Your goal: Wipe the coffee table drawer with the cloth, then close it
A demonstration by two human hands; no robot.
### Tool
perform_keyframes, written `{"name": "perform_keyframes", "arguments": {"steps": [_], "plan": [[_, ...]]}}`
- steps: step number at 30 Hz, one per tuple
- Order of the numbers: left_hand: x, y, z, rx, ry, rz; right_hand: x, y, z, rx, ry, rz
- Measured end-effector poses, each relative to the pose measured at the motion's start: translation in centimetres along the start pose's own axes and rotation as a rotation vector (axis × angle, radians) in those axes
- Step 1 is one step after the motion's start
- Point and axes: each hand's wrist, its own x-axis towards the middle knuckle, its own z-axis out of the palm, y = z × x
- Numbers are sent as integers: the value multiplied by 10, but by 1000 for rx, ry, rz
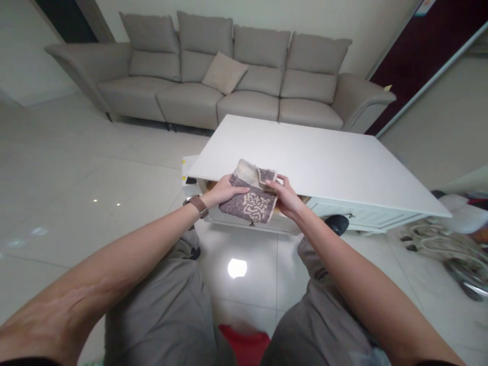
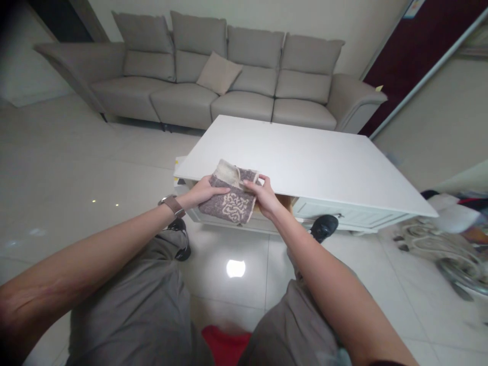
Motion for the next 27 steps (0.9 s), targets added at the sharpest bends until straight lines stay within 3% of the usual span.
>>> {"name": "perform_keyframes", "arguments": {"steps": [5, 8, 11, 13, 16, 19, 21, 27], "plan": [[-8, 7, -5, 88, -100, 15, 13, 16, -6, -22, 59, 66], [-14, 11, -13, 84, -73, -11, 12, 16, 0, -115, 83, -18], [-21, 12, -21, 92, -70, -43, 5, 17, 9, -244, -19, -141], [-25, 11, -25, 118, -95, -68, 6, 21, 11, -304, -86, -126], [-27, 9, -34, 139, -100, -91, 19, 27, 2, -375, 44, -53], [-24, 5, -52, 159, 13, -90, 35, 27, -18, -580, 193, -139], [-21, 0, -70, 216, 146, -89, 40, 27, -31, -818, 109, -176], [-25, -21, -137, 535, 545, -169, 26, 44, -38, -1501, -489, 30]]}}
